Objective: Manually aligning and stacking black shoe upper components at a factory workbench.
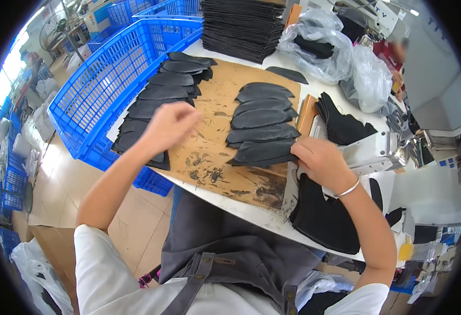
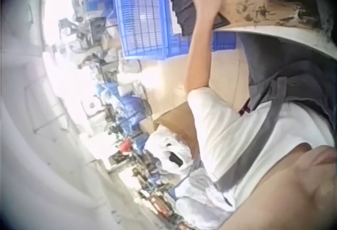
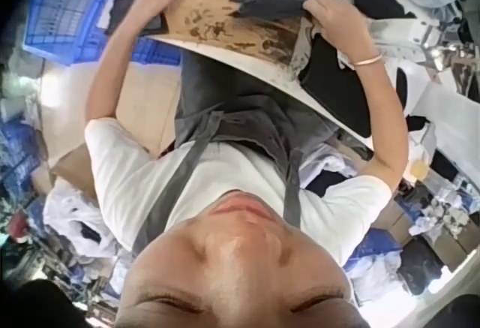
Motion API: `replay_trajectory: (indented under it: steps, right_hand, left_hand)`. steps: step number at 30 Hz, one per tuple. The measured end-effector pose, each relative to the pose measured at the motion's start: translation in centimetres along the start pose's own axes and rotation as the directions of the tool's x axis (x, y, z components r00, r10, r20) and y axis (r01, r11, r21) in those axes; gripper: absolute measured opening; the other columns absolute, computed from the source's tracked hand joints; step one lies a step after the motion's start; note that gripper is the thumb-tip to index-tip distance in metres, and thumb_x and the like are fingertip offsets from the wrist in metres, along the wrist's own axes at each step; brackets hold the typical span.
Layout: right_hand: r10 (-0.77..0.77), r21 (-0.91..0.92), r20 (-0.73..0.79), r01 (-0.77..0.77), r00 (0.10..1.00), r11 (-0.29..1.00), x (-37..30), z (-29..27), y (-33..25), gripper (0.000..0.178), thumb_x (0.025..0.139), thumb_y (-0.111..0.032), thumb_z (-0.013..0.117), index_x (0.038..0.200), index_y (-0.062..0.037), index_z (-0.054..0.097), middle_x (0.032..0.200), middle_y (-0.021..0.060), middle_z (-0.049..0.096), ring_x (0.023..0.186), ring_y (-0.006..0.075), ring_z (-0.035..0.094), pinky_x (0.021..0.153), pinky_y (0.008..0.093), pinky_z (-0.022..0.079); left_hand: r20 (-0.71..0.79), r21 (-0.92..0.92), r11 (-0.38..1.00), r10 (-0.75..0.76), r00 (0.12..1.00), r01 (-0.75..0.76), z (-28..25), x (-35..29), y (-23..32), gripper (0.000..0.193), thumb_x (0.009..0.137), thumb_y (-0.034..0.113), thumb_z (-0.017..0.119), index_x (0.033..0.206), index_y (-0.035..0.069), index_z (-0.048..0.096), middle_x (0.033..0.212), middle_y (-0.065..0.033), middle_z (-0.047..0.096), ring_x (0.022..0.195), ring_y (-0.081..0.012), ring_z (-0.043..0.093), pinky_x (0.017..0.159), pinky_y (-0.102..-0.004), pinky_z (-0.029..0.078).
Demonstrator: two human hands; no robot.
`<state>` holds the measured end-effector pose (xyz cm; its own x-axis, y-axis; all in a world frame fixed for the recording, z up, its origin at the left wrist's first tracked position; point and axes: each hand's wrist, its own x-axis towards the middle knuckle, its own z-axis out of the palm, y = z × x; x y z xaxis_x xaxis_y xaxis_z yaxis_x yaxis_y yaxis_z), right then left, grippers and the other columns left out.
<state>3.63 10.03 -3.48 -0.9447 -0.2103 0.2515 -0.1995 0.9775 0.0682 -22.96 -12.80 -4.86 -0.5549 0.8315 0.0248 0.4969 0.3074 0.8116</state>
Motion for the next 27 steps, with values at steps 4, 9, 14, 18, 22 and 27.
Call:
replay_trajectory:
  steps: [4,9,14,18,22,27]
  right_hand:
    - [0.178,0.199,-0.238,-0.131,0.955,0.971,-0.1,-0.3,-2.6,0.021,0.072,0.001,0.064,0.09,-0.0066,0.057,0.084,0.009,0.061,0.076,0.0273,0.062,0.063,0.0346,0.051]
    - [-0.007,0.207,-0.12,0.032,0.993,0.978,0.3,-1.7,-3.7,0.025,0.078,-0.017,0.071,0.099,-0.0065,0.063,0.089,0.0107,0.066,0.08,0.0275,0.064,0.069,0.0358,0.052]
    - [0.351,0.462,-0.196,-0.23,0.916,0.857,3.0,-1.1,-3.6,0.031,0.08,-0.03,0.069,0.097,-0.0042,0.063,0.083,0.0119,0.064,0.082,0.0295,0.063,0.072,0.0378,0.05]
    - [0.44,0.349,-0.236,-0.347,0.866,0.87,8.7,3.3,-3.3,0.03,0.082,-0.03,0.065,0.091,-0.002,0.062,0.083,0.0139,0.063,0.079,0.0294,0.063,0.07,0.0378,0.05]
    - [0.432,0.243,-0.271,-0.373,0.86,0.895,11.2,4.3,-3.3,0.032,0.084,-0.034,0.062,0.087,-0.003,0.064,0.082,0.0142,0.063,0.08,0.0321,0.063,0.07,0.0421,0.049]
    - [0.608,0.448,-0.272,-0.461,0.746,0.766,10.7,4.2,-1.4,0.024,0.086,-0.024,0.056,0.08,-0.0045,0.069,0.078,0.0177,0.066,0.077,0.0363,0.064,0.072,0.045,0.052]
  left_hand:
    - [0.369,-0.443,0.794,-0.261,0.892,0.416,2.9,0.2,2.9,0.048,0.094,0.04,0.054,0.11,-0.005,0.057,0.094,-0.0181,0.066,0.076,-0.0241,0.068,0.066,-0.0322,0.056]
    - [0.441,-0.558,0.694,-0.217,0.871,0.456,5.1,1.1,0.2,0.041,0.092,0.025,0.059,0.12,-0.004,0.052,0.108,-0.0117,0.063,0.093,-0.0216,0.064,0.084,-0.0324,0.052]
    - [0.346,-0.673,0.631,-0.194,0.918,0.387,6.2,1.2,0.2,0.031,0.089,0.01,0.06,0.12,0.006,0.053,0.106,-0.0017,0.061,0.089,-0.0095,0.06,0.075,-0.0246,0.048]
    - [0.278,-0.623,0.721,-0.157,0.948,0.302,6.5,0.8,2.2,0.025,0.09,0.009,0.059,0.114,0.008,0.057,0.092,0.0056,0.062,0.069,0.0001,0.052,0.055,-0.0143,0.036]
    - [0.221,-0.675,0.697,-0.123,0.968,0.243,6.9,0.7,2.0,0.028,0.089,0.007,0.059,0.117,0.007,0.058,0.092,0.005,0.061,0.067,0.0009,0.049,0.052,-0.0158,0.034]
    - [0.2,-0.614,0.744,-0.176,0.964,0.263,6.7,-0.1,1.8,0.043,0.087,0.001,0.059,0.129,0.007,0.05,0.102,-0.0003,0.061,0.074,-0.0042,0.053,0.057,-0.0177,0.04]
